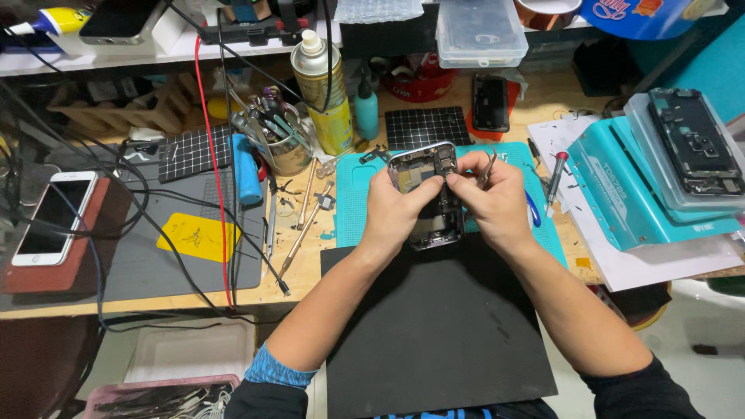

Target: The person disassembles a smartphone, using tweezers to remove small internal components from the chassis and unscrew parts. They then reassemble the phone, attach the screen, and press the power button to test the device.

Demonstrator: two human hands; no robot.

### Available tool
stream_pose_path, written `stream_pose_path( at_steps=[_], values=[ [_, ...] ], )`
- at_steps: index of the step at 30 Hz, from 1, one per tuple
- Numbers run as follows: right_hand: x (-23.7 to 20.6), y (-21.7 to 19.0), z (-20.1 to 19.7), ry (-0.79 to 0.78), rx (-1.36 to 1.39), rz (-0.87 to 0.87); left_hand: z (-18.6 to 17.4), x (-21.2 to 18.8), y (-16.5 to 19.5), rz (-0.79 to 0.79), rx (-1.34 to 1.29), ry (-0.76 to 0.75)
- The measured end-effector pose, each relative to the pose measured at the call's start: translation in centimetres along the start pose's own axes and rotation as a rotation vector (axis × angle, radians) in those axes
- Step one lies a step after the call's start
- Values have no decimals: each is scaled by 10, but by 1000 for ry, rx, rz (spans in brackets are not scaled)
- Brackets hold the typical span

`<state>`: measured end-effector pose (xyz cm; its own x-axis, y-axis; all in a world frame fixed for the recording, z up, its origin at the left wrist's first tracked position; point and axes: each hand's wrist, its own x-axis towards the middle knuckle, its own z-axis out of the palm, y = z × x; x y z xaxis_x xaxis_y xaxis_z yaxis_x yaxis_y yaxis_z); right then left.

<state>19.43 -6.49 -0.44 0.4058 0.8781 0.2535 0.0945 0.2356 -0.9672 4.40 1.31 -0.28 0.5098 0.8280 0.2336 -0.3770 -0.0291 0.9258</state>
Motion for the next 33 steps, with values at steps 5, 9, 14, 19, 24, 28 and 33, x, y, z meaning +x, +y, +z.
stream_pose_path(
  at_steps=[5, 9, 14, 19, 24, 28, 33],
  values=[
    [-1, 0, -1, -16, -37, -47, 0, 1, 3, -15, 42, 14],
    [-3, 1, -2, -21, -51, -32, -1, 0, 3, -12, 24, 24],
    [-3, 1, -3, -30, 34, 50, -4, -1, 1, -41, -20, 35],
    [-3, 3, -3, -31, 5, 34, -5, -4, -1, -12, -38, 25],
    [-5, 2, -4, -53, -2, -27, -2, -5, -4, 9, 15, 31],
    [-6, 1, -4, -11, -5, 50, -2, -5, -4, 21, 36, 25],
    [-6, 1, -1, -15, -53, 9, -2, -7, -2, 44, 57, 12]
  ],
)
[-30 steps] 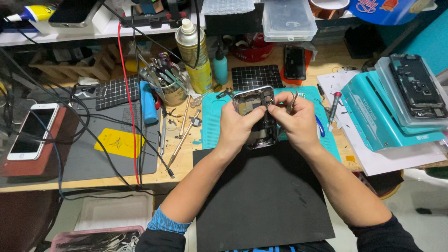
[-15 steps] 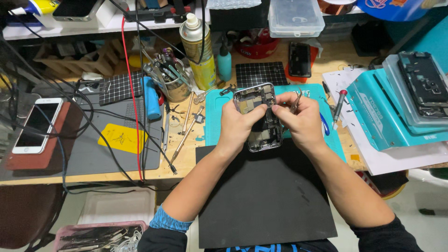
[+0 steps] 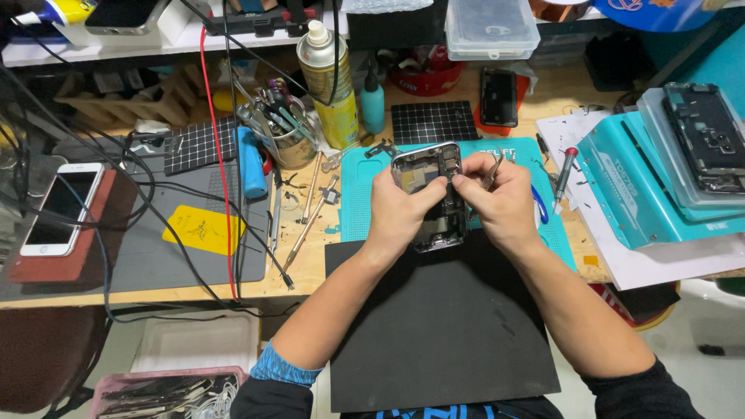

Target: The person disassembles a smartphone, using tweezers to remove small internal components from the chassis and unscrew parts. They then reassemble the phone, attach the screen, and press the power button to test the device.

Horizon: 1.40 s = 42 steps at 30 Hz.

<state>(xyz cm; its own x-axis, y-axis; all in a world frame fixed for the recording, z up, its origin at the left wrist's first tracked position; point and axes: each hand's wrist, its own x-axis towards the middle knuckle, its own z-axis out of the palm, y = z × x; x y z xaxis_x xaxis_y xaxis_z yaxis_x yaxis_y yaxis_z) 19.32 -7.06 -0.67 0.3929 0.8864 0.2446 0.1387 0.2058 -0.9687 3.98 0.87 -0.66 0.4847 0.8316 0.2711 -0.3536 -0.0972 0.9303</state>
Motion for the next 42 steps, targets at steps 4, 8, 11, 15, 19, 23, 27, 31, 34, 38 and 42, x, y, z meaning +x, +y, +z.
stream_pose_path(
  at_steps=[4, 8, 11, 15, 19, 23, 27, 31, 34, 38, 42],
  values=[
    [0, -1, 1, -15, 37, 3, -1, 1, 1, -22, -8, 5],
    [1, -1, 1, -6, 38, 24, -2, 3, 1, -42, -21, 17],
    [1, -1, 2, -13, 12, -16, -1, 2, 0, -53, -23, 3],
    [0, -1, 2, -9, 13, 9, -2, 2, -3, -65, -49, 7],
    [3, -2, 0, -26, 166, 72, -5, 3, -7, -64, -45, -8],
    [11, 1, -2, -6, 188, 87, -7, 5, -10, -63, -21, -53],
    [12, 5, -3, -10, 127, 77, -7, 6, -11, -37, 18, -95],
    [11, 7, -3, 2, 100, 59, -6, 4, -10, 33, 118, -100],
    [11, 6, -4, -5, 124, 57, -6, 3, -8, 6, 77, -75],
    [14, 5, -6, 2, 158, 70, -9, 1, -6, 54, 78, -125],
    [17, 4, -5, -14, 64, 10, -14, 0, -6, 50, 59, -165]
  ],
)
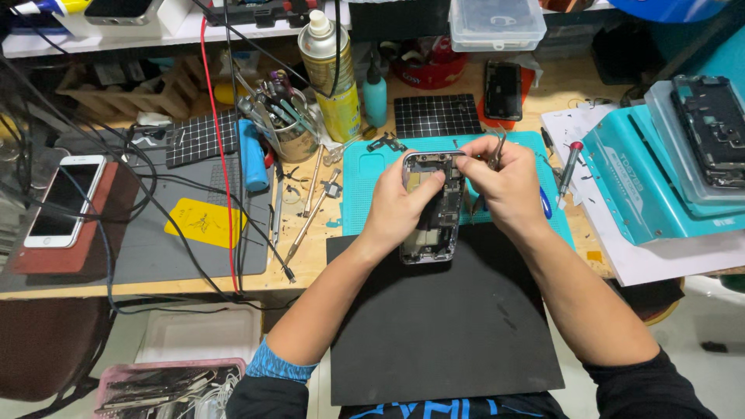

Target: The person disassembles a smartphone, using tweezers to remove small internal components from the chassis and unscrew parts. They then reassemble the phone, attach the screen, and press the power button to test the device.

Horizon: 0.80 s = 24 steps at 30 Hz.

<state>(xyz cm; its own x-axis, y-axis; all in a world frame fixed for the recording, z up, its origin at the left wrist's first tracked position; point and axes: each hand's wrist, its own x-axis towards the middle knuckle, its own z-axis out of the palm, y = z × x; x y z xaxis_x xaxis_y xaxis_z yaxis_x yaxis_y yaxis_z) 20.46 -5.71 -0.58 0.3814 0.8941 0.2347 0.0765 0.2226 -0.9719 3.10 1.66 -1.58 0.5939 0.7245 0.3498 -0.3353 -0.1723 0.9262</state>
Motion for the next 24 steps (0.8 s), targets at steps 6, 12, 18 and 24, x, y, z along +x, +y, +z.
stream_pose_path(
  at_steps=[6, 12, 18, 24],
  values=[
    [5, -9, 0, -63, 107, 180, -7, 9, -7, -129, -189, 147],
    [-3, -14, -1, -214, -193, 216, -26, 23, -15, -126, -631, 359],
    [1, -10, -9, -103, 84, 437, -36, -5, -5, -353, -631, 230],
    [4, -5, -21, -312, 257, 545, -34, -29, 13, -173, -659, -100]
  ],
)
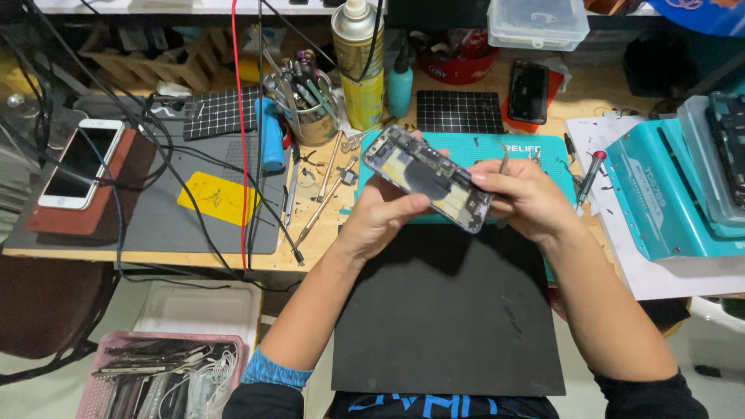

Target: The person disassembles a smartphone, using tweezers to remove small internal components from the chassis and unscrew parts. They then reassemble the phone, attach the screen, and press the power button to test the device.

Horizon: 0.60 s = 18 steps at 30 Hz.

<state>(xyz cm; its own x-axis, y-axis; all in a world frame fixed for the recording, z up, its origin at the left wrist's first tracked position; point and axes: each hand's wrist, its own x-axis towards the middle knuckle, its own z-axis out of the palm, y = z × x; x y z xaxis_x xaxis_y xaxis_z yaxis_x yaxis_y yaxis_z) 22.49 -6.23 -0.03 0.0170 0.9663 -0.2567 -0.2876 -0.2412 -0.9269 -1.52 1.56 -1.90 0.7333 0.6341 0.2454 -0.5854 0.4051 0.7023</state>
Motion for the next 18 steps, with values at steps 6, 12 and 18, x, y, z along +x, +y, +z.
stream_pose_path(
  at_steps=[6, 12, 18],
  values=[
    [-12, -4, 20, 296, -432, -464, 3, 3, -7, 131, 49, 95],
    [-30, -37, 35, 91, -1124, -823, 9, 3, -20, 298, 253, 140],
    [-27, -39, 53, 69, -1280, -826, 15, 2, -23, 328, 275, 126]
  ],
)
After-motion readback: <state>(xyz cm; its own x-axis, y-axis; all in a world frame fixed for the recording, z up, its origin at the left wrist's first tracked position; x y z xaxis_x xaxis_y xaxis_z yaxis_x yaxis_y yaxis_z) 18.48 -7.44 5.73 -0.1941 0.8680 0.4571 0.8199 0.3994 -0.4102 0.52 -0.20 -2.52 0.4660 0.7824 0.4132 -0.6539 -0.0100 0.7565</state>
